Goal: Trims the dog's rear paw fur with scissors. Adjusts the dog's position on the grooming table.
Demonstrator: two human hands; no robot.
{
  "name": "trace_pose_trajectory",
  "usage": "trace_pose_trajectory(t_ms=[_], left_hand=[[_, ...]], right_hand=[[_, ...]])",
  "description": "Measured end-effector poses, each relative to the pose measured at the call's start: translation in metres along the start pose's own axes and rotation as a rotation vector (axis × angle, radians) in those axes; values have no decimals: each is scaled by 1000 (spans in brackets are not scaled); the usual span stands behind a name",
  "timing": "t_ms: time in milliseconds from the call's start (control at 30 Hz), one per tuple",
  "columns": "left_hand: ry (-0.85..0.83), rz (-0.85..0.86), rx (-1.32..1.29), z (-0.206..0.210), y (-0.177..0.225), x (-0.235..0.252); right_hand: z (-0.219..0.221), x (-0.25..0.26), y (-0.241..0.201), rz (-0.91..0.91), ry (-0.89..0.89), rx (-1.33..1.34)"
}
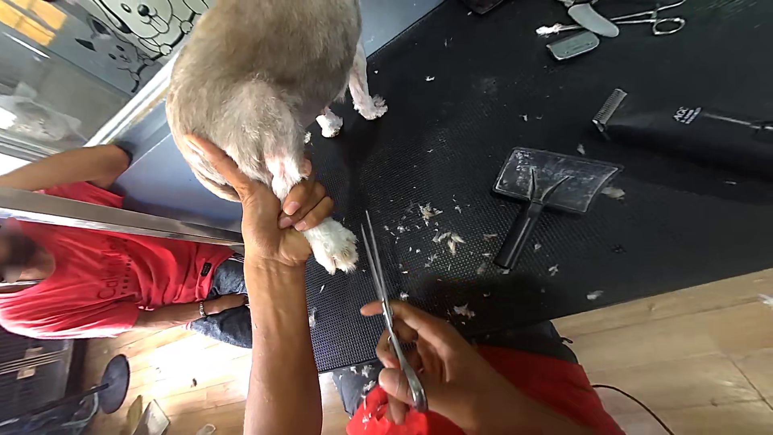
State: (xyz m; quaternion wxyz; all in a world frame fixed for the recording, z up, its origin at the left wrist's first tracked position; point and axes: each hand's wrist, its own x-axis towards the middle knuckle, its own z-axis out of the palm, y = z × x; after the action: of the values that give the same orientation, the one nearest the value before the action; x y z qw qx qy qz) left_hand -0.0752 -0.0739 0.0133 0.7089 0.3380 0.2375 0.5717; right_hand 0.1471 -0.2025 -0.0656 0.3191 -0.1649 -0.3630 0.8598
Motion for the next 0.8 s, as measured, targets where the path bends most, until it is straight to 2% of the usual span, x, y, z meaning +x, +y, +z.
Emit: trace_pose_trajectory(t_ms=[300,800], left_hand=[[12,45,36,4,-3,2],[3,16,-63,-2,0,-2]], right_hand=[[25,-1,3,-23,33,10],[20,2,-2,45,105,-74]])
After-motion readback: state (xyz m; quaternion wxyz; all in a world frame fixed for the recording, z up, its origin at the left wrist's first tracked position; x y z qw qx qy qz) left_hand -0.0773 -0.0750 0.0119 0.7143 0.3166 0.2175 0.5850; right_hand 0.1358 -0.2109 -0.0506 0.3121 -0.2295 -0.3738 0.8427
